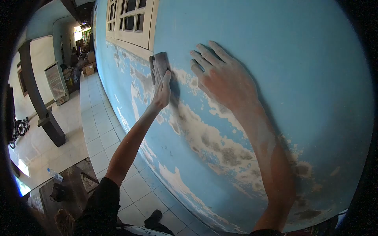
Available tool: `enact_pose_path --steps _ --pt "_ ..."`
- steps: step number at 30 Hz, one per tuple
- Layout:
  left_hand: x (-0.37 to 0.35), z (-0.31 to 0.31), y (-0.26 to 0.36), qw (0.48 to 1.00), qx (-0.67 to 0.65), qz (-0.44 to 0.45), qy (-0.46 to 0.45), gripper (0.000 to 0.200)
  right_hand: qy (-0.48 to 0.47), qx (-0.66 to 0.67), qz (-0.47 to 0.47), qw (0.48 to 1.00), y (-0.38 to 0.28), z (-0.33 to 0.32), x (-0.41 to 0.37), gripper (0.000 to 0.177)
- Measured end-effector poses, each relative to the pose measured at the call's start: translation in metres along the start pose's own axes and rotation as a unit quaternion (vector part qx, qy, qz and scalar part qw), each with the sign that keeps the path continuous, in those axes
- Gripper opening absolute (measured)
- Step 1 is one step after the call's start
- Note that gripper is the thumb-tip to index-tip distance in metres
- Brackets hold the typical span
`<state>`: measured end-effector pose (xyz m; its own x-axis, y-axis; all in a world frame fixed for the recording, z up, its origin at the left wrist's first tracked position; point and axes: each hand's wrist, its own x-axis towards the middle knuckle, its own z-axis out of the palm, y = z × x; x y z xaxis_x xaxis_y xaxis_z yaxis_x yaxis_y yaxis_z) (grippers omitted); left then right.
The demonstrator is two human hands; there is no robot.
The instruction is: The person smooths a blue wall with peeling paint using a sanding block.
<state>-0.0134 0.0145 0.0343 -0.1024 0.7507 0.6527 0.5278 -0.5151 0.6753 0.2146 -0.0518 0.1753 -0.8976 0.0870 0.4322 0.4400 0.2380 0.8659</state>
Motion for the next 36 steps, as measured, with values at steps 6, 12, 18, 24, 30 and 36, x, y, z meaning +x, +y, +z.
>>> enact_pose_path --steps 6,12,18,24,30,36 --pt "-0.038 0.021 0.018 0.962 0.137 0.222 0.083 0.076 -0.009 0.036 0.001 0.999 0.0 -0.003 -0.003 0.037" --pt "-0.006 -0.011 0.0 0.992 0.068 0.067 0.084 0.077 0.011 0.04 -0.001 0.999 -0.001 -0.004 -0.005 0.036" --pt "-0.018 -0.01 0.006 0.968 0.129 0.207 0.06 0.078 0.003 0.055 -0.002 0.998 0.0 -0.007 -0.008 0.04" --pt "-0.031 0.008 -0.006 0.953 0.15 0.245 0.094 0.08 -0.003 0.052 -0.003 0.999 -0.001 -0.006 -0.01 0.042" --pt "0.001 -0.015 -0.006 0.982 0.081 0.125 0.117 0.077 -0.017 0.034 -0.007 0.999 -0.001 -0.007 -0.013 0.044" --pt "-0.042 0.025 -0.009 0.962 0.128 0.222 0.098 0.07 -0.018 0.029 0.003 0.999 -0.001 -0.008 -0.016 0.045"
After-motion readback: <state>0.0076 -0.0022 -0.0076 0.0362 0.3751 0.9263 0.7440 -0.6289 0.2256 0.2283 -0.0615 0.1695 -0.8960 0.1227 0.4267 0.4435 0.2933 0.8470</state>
